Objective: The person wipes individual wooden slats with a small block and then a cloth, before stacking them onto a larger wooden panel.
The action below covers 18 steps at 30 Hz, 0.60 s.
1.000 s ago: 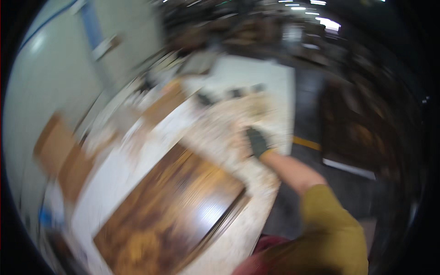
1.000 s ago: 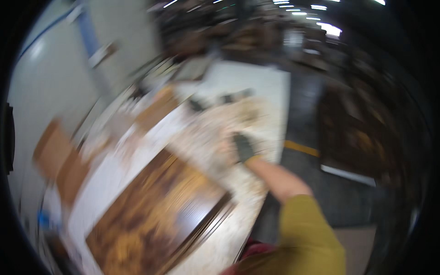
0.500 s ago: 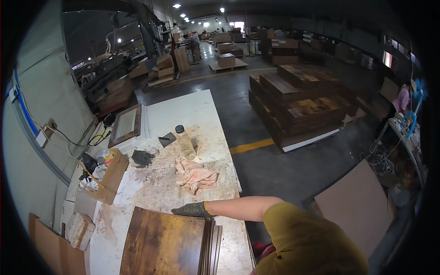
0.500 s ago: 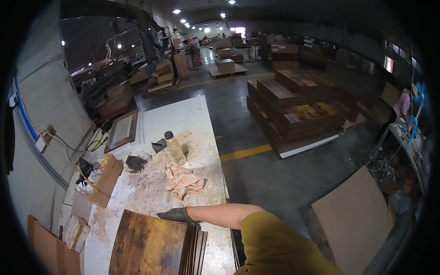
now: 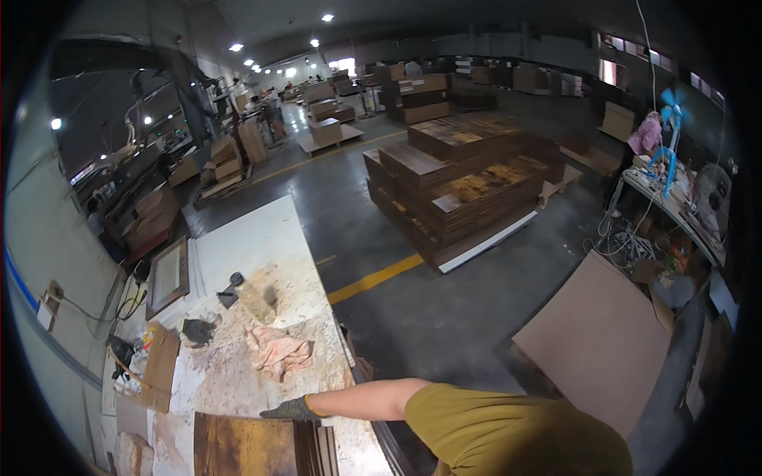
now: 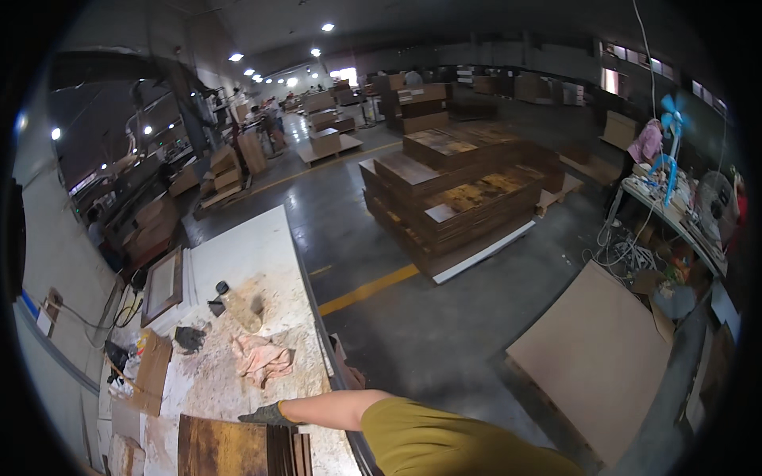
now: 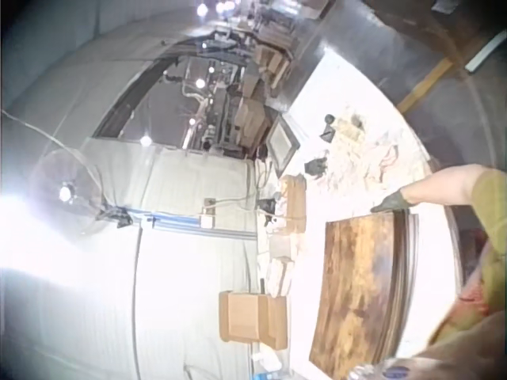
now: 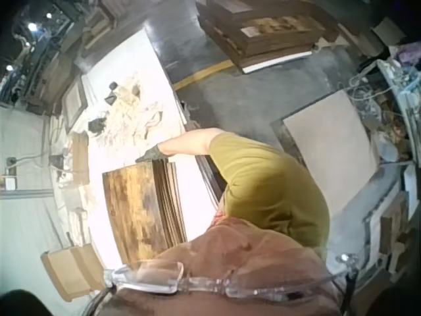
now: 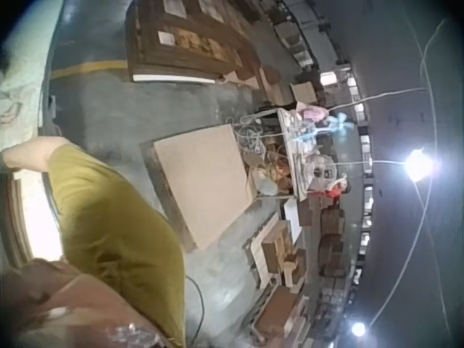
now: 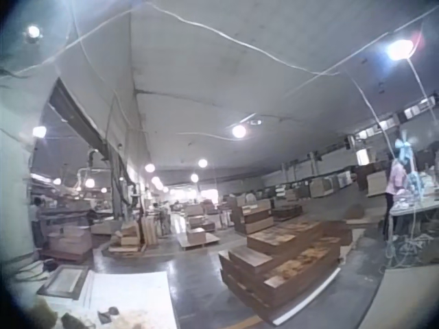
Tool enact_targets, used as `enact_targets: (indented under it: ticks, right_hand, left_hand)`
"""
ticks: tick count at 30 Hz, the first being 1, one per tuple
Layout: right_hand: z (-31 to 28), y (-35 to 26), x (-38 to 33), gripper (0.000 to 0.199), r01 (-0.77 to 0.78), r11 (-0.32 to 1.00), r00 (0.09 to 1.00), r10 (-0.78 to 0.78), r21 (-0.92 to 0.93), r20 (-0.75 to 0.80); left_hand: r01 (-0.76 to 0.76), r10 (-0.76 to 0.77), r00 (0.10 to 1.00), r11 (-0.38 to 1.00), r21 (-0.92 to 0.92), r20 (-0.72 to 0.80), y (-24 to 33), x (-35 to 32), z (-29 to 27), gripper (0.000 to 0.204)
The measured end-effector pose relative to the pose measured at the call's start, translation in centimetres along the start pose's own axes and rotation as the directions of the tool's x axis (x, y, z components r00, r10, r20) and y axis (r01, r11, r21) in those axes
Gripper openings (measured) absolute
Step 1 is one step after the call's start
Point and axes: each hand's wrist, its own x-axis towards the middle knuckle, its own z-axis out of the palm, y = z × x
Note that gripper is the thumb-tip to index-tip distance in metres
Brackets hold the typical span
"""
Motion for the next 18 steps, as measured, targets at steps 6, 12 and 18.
enact_targets:
  ticks: [6,12,18]
  right_hand:
    - [-1.0,0.3,1.2,0.096,0.073,0.997,0.984,-0.074,0.011,0.159]
    - [-0.8,1.4,0.3,0.088,0.099,0.992,0.991,-0.092,-0.074,0.098]
    - [-2.2,1.4,-6.4,0.077,0.101,0.986,0.993,-0.108,-0.130,-0.047]
  left_hand:
    - [0.048,-0.046,0.999,0.997,-0.061,0.024,1.9,-0.2,1.5,0.041]
    - [0.264,-0.269,0.963,0.960,-0.096,-0.037,-0.3,-6.1,0.7,0.041]
    - [0.693,-0.734,0.648,0.679,-0.243,-0.203,-4.8,-25.3,-3.0,0.041]
